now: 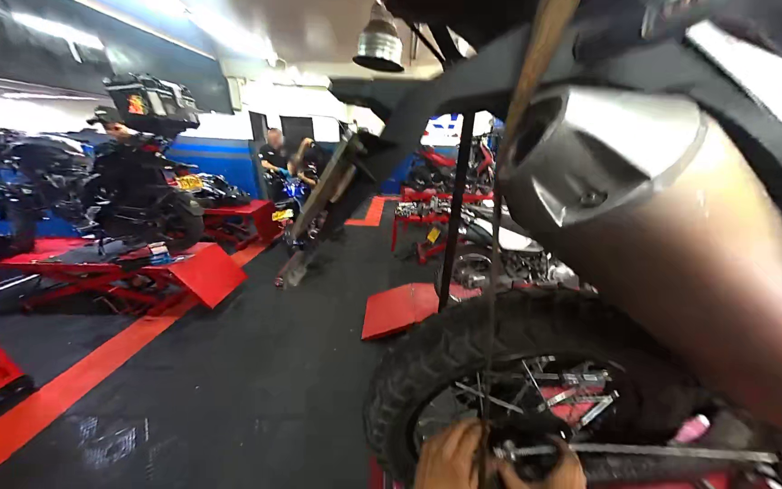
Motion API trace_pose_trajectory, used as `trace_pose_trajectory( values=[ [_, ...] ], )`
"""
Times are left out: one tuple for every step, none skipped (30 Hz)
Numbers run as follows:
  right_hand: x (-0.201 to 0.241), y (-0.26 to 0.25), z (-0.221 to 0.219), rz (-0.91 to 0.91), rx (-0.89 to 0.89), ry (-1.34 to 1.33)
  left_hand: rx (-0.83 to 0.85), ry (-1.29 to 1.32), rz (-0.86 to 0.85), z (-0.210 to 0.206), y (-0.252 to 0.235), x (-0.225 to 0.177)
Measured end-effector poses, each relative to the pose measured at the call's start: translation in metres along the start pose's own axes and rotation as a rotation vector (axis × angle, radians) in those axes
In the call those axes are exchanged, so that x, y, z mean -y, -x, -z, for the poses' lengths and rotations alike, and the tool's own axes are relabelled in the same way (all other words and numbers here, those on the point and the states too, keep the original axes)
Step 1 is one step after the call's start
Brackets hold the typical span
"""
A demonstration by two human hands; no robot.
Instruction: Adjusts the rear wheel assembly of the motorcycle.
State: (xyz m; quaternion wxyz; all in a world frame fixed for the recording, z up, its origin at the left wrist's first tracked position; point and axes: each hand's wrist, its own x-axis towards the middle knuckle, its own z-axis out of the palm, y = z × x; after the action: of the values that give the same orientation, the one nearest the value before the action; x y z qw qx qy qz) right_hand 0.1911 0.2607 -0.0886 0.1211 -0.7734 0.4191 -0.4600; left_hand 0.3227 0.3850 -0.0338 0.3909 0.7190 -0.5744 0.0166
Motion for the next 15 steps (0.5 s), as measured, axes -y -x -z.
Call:
trace_pose_trajectory(
  values=[
    [0.007,0.0,0.005,0.007,-0.003,-0.017,0.098,-0.051,0.019,-0.001,-0.001,0.002],
    [0.01,0.0,0.006,0.003,-0.017,-0.02,0.112,-0.068,-0.058,-0.005,0.004,0.006],
    [0.01,0.0,0.008,-0.008,-0.024,-0.015,0.038,-0.032,-0.211,-0.013,0.012,0.013],
    [0.008,0.001,0.008,-0.026,-0.024,-0.024,-0.074,0.054,-0.385,-0.023,0.021,0.021],
    [0.006,0.003,0.007,-0.042,-0.024,-0.042,-0.15,0.128,-0.474,-0.027,0.027,0.027],
    [0.003,0.007,0.006,-0.048,-0.023,-0.048,-0.21,0.163,-0.463,-0.029,0.032,0.03],
    [0.0,0.01,0.005,-0.041,-0.028,-0.045,-0.261,0.166,-0.375,-0.03,0.033,0.032],
    [-0.003,0.01,0.003,-0.022,-0.046,-0.044,-0.271,0.12,-0.246,-0.03,0.03,0.033],
    [-0.004,0.008,0.0,-0.005,-0.064,-0.044,-0.208,0.065,-0.119,-0.03,0.025,0.034],
    [-0.004,0.008,-0.002,0.004,-0.078,-0.044,-0.107,0.025,-0.053,-0.029,0.021,0.033],
    [-0.004,0.008,-0.003,0.012,-0.089,-0.044,-0.043,-0.013,-0.067,-0.03,0.019,0.03],
    [-0.005,0.008,-0.004,0.017,-0.101,-0.046,-0.041,-0.049,-0.137,-0.031,0.02,0.026],
    [-0.006,0.008,-0.004,0.019,-0.106,-0.048,-0.066,-0.073,-0.225,-0.033,0.022,0.023],
    [-0.006,0.008,-0.004,0.018,-0.106,-0.051,-0.083,-0.081,-0.323,-0.033,0.025,0.022],
    [-0.006,0.008,-0.004,0.014,-0.103,-0.053,-0.082,-0.091,-0.414,-0.032,0.026,0.023]
  ],
)
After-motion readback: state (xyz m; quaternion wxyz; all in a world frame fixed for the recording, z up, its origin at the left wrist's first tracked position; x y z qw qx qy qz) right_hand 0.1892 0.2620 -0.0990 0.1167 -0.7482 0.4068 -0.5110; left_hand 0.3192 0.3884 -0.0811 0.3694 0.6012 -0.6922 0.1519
